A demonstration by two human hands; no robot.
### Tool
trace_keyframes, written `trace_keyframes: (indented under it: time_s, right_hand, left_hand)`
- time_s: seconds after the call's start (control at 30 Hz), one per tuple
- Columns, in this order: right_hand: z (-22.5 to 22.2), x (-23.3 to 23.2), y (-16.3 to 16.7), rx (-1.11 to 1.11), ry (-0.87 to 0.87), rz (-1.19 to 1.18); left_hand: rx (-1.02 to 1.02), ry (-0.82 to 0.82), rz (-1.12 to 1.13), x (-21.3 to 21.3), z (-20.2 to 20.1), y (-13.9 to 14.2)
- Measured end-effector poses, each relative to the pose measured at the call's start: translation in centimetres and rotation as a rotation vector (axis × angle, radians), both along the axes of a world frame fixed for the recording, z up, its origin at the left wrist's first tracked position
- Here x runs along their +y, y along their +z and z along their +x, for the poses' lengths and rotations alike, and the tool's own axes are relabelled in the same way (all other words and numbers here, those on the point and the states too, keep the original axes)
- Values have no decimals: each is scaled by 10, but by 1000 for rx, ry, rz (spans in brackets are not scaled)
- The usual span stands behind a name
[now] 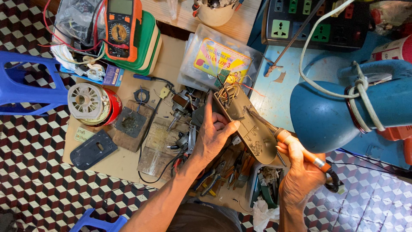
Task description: The person holds a beige plastic housing with internal wiring and uses a soldering iron to work on a small component inside. They briefly use pliers to adjust a wire, then continue soldering the same area. The housing remains in hand throughout, and the work is performed at a cluttered workbench.
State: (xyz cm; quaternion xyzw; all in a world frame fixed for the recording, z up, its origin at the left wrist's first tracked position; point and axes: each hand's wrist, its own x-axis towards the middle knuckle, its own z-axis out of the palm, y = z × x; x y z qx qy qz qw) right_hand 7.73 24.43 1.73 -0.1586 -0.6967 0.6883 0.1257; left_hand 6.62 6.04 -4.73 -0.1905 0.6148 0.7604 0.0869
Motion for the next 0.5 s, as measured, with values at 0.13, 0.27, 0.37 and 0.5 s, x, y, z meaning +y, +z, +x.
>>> trace_keyframes:
  time_s: [0.13, 0.27, 0.37, 0.5]
  right_hand:
    - [-1, 1, 2, -10, 6, -18]
    - [2, 1, -2, 15, -25, 29]
    - [5, 1, -6, 22, -44, 31]
    - [6, 1, -11, 5, -59, -12]
  left_hand:
    - [26, -8, -35, 0, -1, 0]
    - [-2, -5, -28, 1, -1, 2]
    - [-5, 0, -11, 1, -1, 4]
    - [-4, -5, -40, 0, -1, 5]
